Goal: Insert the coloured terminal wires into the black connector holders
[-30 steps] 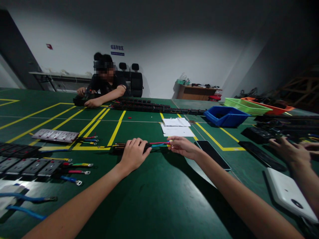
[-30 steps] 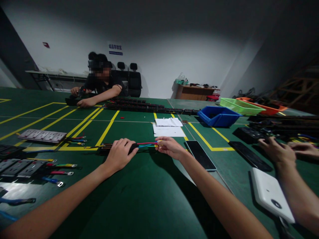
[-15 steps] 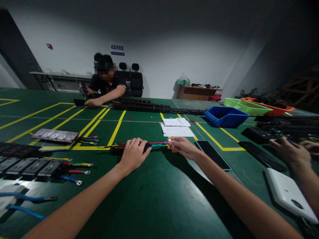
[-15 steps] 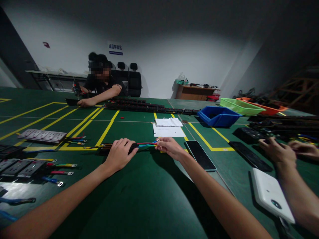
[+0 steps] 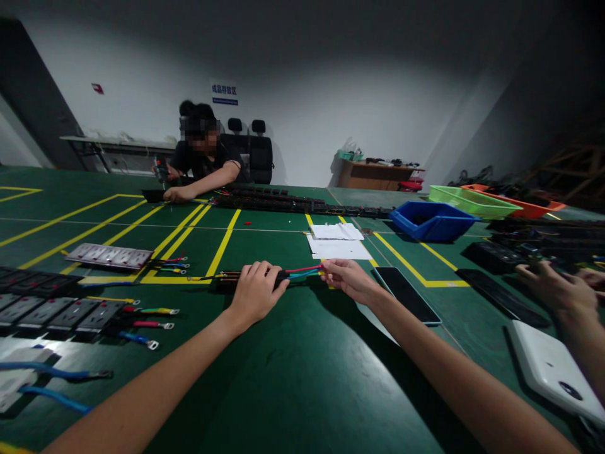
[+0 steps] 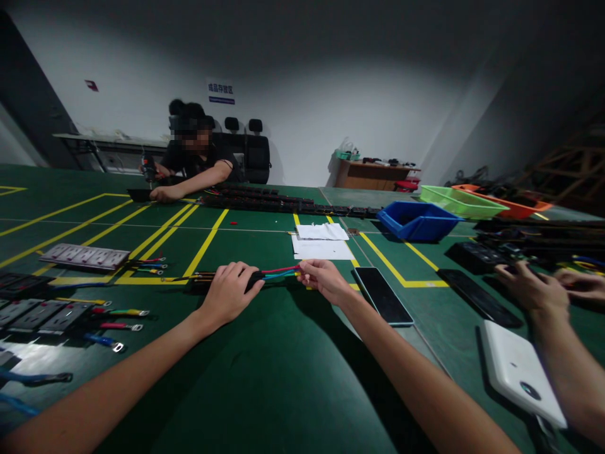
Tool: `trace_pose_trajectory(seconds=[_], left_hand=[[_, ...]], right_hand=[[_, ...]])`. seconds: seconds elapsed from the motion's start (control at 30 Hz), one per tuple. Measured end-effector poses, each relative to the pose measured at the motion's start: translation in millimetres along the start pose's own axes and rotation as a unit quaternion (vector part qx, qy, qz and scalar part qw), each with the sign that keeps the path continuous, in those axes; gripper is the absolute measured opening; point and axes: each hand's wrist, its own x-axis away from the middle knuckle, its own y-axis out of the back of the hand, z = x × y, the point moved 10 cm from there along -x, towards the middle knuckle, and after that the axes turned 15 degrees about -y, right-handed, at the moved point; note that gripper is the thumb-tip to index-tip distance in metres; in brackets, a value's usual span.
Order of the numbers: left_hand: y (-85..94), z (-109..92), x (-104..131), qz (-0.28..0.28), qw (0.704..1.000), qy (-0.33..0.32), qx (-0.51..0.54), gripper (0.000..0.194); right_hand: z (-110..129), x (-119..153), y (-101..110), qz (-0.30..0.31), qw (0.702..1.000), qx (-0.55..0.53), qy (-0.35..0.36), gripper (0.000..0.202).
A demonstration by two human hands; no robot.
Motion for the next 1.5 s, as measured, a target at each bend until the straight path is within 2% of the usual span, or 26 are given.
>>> trace_pose_trajectory(seconds=[0.13,0.5,0.63,0.8,1.07,1.27,1.4,1.5], left_hand=[[0.7,0.2,0.0,0.005,1.0,0.004,-0.004,0.042],[-0.4,1.4,0.7,-0.001,1.0,0.006,0.004,0.042],[-1.5,1.1,0.9,0.0,1.0,0.002,0.011,0.042],[-1.7,0.7,1.3,0.0,1.0,-0.002,0.012,0.04],[-1.0,0.0,0.9,0.004,1.0,-0.001,0.009,0.041],[-0.2,-1.2,-0.3,0.013,1.0,-0.001,-0.001,0.042],[-0.8,-1.1,-0.4,0.018,1.0,0.0,0.001,0.042],[-0.4,-1.1,-0.3,0.014,1.0,-0.001,-0.001,0.042]], right_hand=[[1.7,0.2,2.5,-0.004,1.0,0.005,0.007,0.023],[2.9,6.6,-4.2,0.014,1.0,-0.002,-0.022,0.017],[3.0,6.4,-0.2,-0.023,0.999,0.014,-0.017,0.015],[5.8,6.4,0.3,-0.047,0.996,0.079,0.006,0.023],[28.1,19.0,7.5,-0.067,0.955,0.289,0.03,0.044],[44.4,24.7,10.5,-0.094,0.932,0.343,0.066,0.034],[45.1,25.2,2.6,-0.083,0.897,0.425,0.09,0.028],[45.2,28.6,-1.6,-0.073,0.9,0.421,0.085,0.025]])
